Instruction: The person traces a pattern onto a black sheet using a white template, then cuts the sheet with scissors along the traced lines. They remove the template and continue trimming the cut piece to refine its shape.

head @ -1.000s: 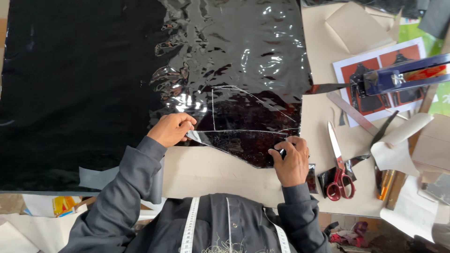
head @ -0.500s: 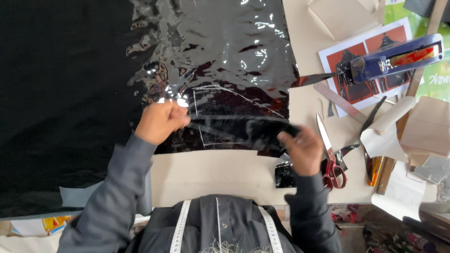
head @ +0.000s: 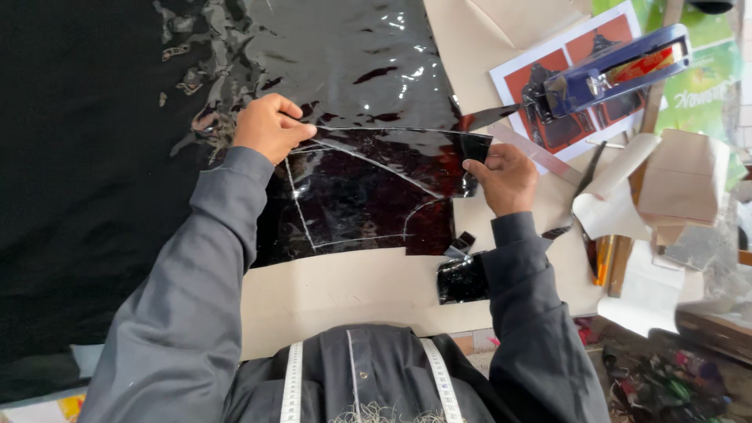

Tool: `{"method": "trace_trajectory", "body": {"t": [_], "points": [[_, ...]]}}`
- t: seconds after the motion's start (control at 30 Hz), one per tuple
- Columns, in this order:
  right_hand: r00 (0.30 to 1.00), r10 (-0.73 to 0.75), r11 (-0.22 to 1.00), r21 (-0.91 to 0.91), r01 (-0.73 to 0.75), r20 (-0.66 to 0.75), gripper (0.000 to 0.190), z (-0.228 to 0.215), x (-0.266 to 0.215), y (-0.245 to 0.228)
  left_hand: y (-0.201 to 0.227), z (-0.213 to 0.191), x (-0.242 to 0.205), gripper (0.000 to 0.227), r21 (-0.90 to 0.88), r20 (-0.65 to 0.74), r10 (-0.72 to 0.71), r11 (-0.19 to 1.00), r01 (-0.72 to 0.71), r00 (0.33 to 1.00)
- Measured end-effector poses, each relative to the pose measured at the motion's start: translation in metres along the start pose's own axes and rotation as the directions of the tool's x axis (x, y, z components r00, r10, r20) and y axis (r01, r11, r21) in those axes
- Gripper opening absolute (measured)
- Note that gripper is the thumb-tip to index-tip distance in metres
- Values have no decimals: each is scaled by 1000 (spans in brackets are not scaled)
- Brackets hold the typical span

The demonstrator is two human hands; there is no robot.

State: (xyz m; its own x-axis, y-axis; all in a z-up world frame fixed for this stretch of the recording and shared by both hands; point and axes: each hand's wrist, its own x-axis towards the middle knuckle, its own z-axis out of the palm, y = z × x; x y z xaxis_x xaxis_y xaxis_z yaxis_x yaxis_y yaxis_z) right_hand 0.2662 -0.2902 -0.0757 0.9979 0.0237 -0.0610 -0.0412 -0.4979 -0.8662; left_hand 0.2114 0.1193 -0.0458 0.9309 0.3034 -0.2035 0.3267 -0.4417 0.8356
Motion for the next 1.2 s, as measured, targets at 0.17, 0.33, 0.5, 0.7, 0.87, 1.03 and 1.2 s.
{"method": "trace_trajectory", "body": {"t": [0.17,0.33,0.5,0.7,0.87,1.03,1.2], "points": [[998,-60,983,-174,60,6,41,-4,1,-12,-5,-5,1,36,-105,54,-8,994,13,999],[1000,-2,989,-149,3,8,41,-4,1,-17,9,-10,-4,41,55,52,-41,998,38,998],[1000,-3,981,-195,5,11,44,-7,2,-15,15,-12,-8,40,106,101,-65,993,54,993],[1000,-3,982,-189,6,15,43,-6,4,-14,16,-13,-10,37,222,86,-51,974,31,995],[1000,-7,981,-195,12,26,44,-5,4,-13,16,-9,-15,41,283,2,-23,959,21,1000],[999,-3,983,-183,9,34,43,-7,4,-15,14,-5,-17,44,270,-42,-21,962,31,999],[999,12,984,-177,-5,36,40,-7,2,-17,15,-7,-16,45,266,-49,-44,962,55,998]]}}
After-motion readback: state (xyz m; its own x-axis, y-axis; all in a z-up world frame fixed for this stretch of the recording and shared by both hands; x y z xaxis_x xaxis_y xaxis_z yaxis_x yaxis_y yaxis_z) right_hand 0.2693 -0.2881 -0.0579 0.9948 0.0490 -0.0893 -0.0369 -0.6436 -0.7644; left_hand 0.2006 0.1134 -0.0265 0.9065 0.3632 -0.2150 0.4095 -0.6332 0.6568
